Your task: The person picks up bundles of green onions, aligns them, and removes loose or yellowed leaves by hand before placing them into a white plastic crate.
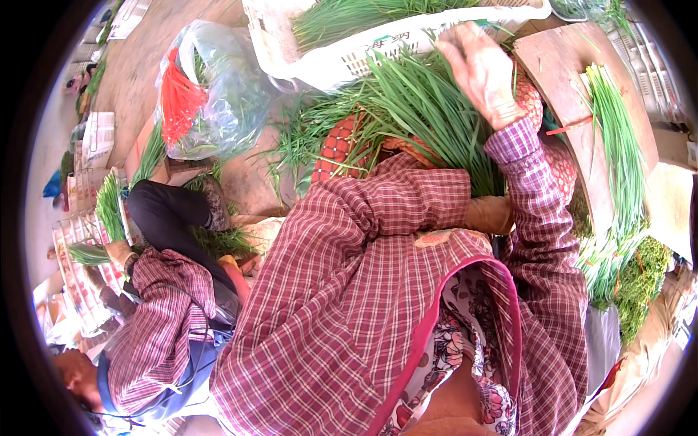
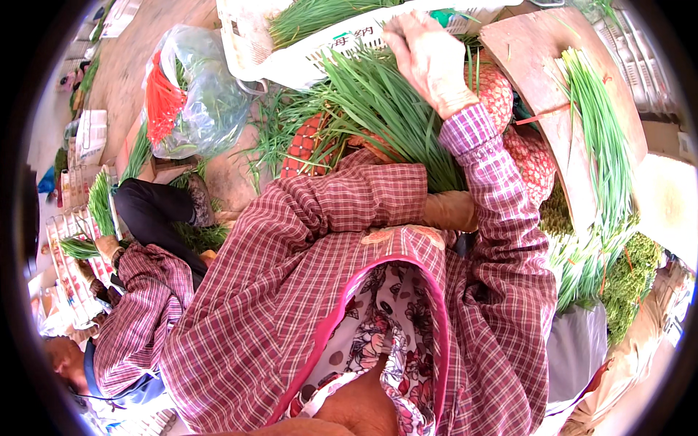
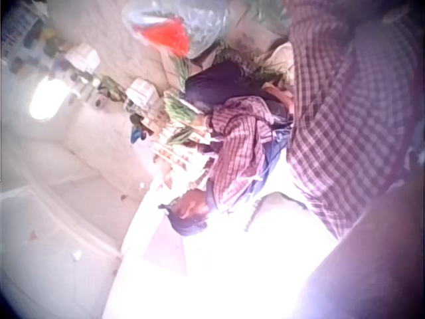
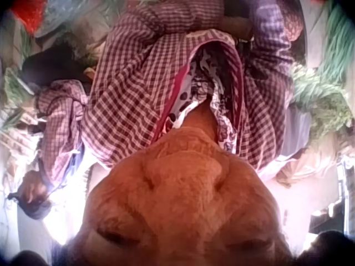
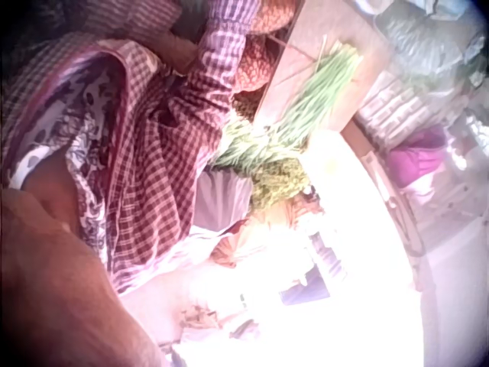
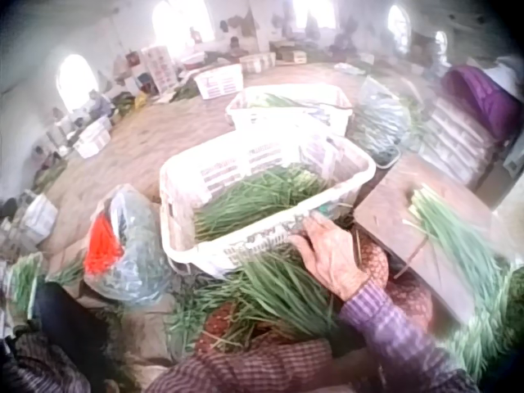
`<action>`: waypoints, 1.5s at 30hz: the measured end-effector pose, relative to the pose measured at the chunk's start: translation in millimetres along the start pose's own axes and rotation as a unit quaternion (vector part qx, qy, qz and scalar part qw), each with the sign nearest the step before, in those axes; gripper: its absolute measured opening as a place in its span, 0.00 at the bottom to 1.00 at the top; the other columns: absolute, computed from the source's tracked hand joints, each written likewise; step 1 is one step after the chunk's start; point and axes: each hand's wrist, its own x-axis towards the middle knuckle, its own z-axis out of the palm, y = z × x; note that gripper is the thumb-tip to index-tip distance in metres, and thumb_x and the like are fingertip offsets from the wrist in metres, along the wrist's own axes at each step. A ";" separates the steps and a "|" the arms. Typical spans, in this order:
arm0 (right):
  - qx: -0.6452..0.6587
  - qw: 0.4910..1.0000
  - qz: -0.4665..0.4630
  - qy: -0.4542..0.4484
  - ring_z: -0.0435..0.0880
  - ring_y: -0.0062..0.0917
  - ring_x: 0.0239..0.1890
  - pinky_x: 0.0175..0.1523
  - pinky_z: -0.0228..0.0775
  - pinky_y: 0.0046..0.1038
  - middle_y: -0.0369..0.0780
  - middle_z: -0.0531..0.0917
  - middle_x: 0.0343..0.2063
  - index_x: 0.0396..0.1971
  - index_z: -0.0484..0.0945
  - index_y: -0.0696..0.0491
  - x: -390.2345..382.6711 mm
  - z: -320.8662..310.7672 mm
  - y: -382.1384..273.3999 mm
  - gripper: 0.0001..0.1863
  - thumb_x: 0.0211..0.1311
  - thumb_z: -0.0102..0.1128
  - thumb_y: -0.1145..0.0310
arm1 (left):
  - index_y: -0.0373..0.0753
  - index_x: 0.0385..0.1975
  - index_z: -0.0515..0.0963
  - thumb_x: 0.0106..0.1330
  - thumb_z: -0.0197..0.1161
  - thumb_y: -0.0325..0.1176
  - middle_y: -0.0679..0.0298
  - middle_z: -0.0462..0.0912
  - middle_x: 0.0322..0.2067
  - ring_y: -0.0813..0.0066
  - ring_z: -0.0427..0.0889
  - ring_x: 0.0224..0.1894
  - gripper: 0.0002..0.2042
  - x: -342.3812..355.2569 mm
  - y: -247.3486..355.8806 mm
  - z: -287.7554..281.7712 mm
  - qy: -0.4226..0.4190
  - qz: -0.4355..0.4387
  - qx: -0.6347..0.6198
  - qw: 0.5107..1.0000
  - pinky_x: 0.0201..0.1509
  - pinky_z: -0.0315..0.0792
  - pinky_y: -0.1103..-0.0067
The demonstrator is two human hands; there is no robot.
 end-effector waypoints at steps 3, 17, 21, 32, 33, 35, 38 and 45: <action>0.057 0.994 0.007 -0.096 0.82 0.39 0.36 0.42 0.74 0.32 0.43 0.81 0.32 0.36 0.80 0.54 21.3 -7.2 -14.2 0.10 0.64 0.60 0.62 | 0.39 0.38 0.81 0.60 0.60 0.33 0.65 0.80 0.48 0.69 0.78 0.51 0.09 6.6 6.3 38.4 0.053 -0.007 0.050 0.997 0.56 0.70 0.71; -0.002 0.960 -0.012 -0.280 0.83 0.33 0.39 0.46 0.76 0.32 0.37 0.83 0.34 0.27 0.81 0.48 4.4 41.6 -53.9 0.09 0.55 0.67 0.58 | 0.40 0.55 0.70 0.70 0.48 0.39 0.60 0.69 0.60 0.68 0.64 0.63 0.17 11.6 1.1 31.9 -0.011 -0.052 -0.125 0.991 0.67 0.57 0.70; 0.064 0.993 -0.079 -0.063 0.80 0.34 0.35 0.43 0.74 0.33 0.37 0.78 0.28 0.27 0.78 0.49 2.1 47.5 -50.7 0.06 0.54 0.65 0.65 | 0.40 0.59 0.67 0.72 0.44 0.41 0.58 0.65 0.63 0.67 0.60 0.66 0.20 4.9 1.1 20.9 0.015 -0.093 -0.374 0.923 0.70 0.53 0.70; 0.418 0.851 0.078 -0.309 0.77 0.29 0.54 0.62 0.66 0.32 0.42 0.80 0.49 0.67 0.62 0.39 41.3 -31.3 13.9 0.28 0.72 0.45 0.46 | 0.41 0.29 0.81 0.55 0.67 0.37 0.68 0.84 0.26 0.81 0.80 0.24 0.08 -11.9 -75.9 -157.2 0.207 -0.096 -0.235 0.945 0.25 0.78 0.80; 0.500 0.795 0.059 -0.337 0.75 0.29 0.57 0.64 0.64 0.32 0.43 0.79 0.52 0.69 0.60 0.41 38.2 -29.5 26.9 0.31 0.72 0.42 0.43 | 0.39 0.30 0.81 0.55 0.68 0.37 0.66 0.83 0.26 0.81 0.80 0.25 0.09 -22.9 -90.8 -191.1 0.255 -0.138 -0.469 0.834 0.27 0.79 0.80; 0.570 0.739 0.099 -0.345 0.71 0.28 0.61 0.67 0.60 0.32 0.43 0.74 0.59 0.69 0.58 0.47 26.4 -25.8 25.1 0.35 0.71 0.42 0.41 | 0.35 0.36 0.79 0.60 0.63 0.33 0.62 0.82 0.29 0.75 0.81 0.31 0.09 -77.4 -134.5 -239.8 0.362 -0.177 -0.441 0.802 0.33 0.78 0.79; 0.527 0.778 0.103 -0.325 0.64 0.24 0.65 0.69 0.54 0.29 0.40 0.70 0.61 0.68 0.59 0.56 7.1 -20.0 21.8 0.38 0.66 0.56 0.48 | 0.43 0.31 0.73 0.62 0.59 0.35 0.67 0.76 0.26 0.72 0.78 0.33 0.05 -127.7 -190.0 -282.6 0.556 -0.134 -0.583 0.577 0.39 0.74 0.79; 0.419 0.797 0.227 -0.371 0.73 0.13 0.35 0.35 0.66 0.18 0.34 0.80 0.41 0.64 0.66 0.54 4.2 -43.3 37.5 0.30 0.63 0.62 0.64 | 0.48 0.21 0.69 0.63 0.58 0.41 0.68 0.76 0.25 0.69 0.77 0.34 0.11 -246.6 -231.5 -330.3 0.681 -0.227 -0.435 0.543 0.42 0.74 0.69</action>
